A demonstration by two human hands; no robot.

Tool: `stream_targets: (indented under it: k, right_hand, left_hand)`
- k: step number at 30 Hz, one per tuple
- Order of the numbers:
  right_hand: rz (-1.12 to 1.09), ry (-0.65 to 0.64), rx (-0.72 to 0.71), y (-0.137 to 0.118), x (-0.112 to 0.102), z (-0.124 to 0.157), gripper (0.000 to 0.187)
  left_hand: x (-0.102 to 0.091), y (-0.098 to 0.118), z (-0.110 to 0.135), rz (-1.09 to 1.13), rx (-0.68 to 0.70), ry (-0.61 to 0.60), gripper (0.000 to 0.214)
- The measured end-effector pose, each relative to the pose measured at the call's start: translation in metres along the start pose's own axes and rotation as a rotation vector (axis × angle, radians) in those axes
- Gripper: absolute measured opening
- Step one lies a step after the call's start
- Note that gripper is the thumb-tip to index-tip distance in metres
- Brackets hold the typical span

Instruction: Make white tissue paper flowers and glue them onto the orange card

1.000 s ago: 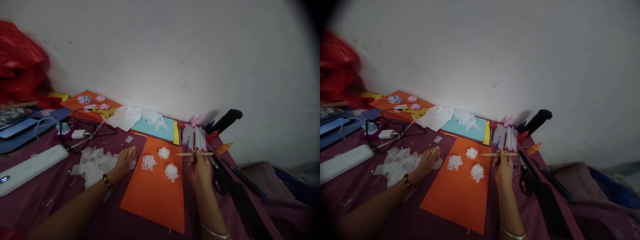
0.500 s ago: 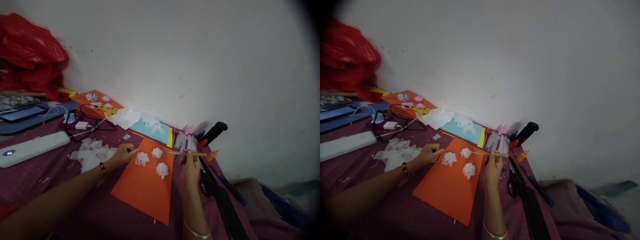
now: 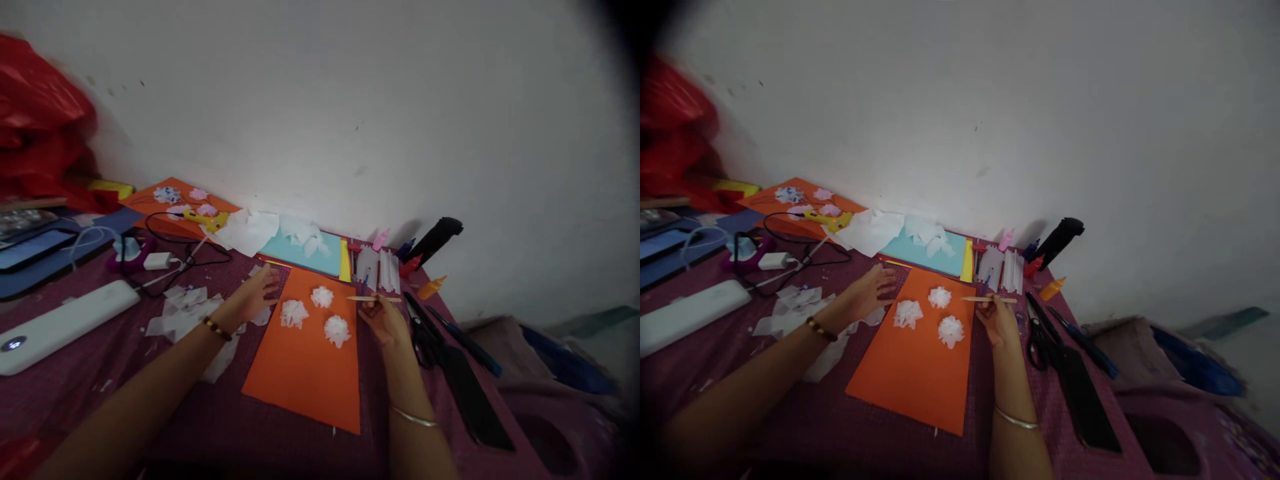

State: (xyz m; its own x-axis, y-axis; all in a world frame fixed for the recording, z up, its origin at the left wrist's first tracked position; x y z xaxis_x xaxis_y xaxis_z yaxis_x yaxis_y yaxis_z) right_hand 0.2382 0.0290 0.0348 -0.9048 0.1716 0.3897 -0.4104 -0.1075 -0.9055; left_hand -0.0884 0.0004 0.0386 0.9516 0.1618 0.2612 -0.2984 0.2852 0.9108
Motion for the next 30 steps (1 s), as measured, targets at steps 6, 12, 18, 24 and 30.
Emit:
stream_targets:
  k: [6,12,18,24,30]
  right_hand:
    - [-0.085,-0.032,0.014,0.01,0.002,-0.002,0.016]
    - [-0.173,-0.067,-0.02,0.018,0.003,-0.009,0.013]
    - [-0.32,-0.103,-0.085,0.005,0.014,-0.004,0.013]
    - [-0.432,-0.186,-0.171,-0.028,0.024,0.022,0.013]
    - [-0.399,-0.244,-0.349,-0.059,0.042,0.079,0.016]
  left_hand:
    - [0.039,0.011,-0.024,-0.052,-0.057,-0.241,0.028]
    - [0.063,0.005,-0.018,-0.108,-0.01,-0.356,0.011]
    - [0.047,0.017,0.004,-0.028,0.134,-0.306,0.021]
    - [0.037,0.038,0.033,0.1,0.285,-0.271,0.034]
    - [0.025,0.042,0.047,0.289,0.366,-0.246,0.034]
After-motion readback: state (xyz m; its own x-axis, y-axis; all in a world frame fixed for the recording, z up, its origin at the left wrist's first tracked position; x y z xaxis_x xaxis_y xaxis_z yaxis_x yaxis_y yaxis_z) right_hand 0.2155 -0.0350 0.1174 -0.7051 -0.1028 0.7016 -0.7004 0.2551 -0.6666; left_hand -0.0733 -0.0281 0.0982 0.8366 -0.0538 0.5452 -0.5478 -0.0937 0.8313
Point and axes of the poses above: each hand's wrist, its own z-axis away from the middle knuckle, its own x-axis out of the palm, y = z × x, the point moved 4 cm from there along -z, towards the middle knuckle, and after that the axes turned 5 degrees about -z, right-handed, at the moved point
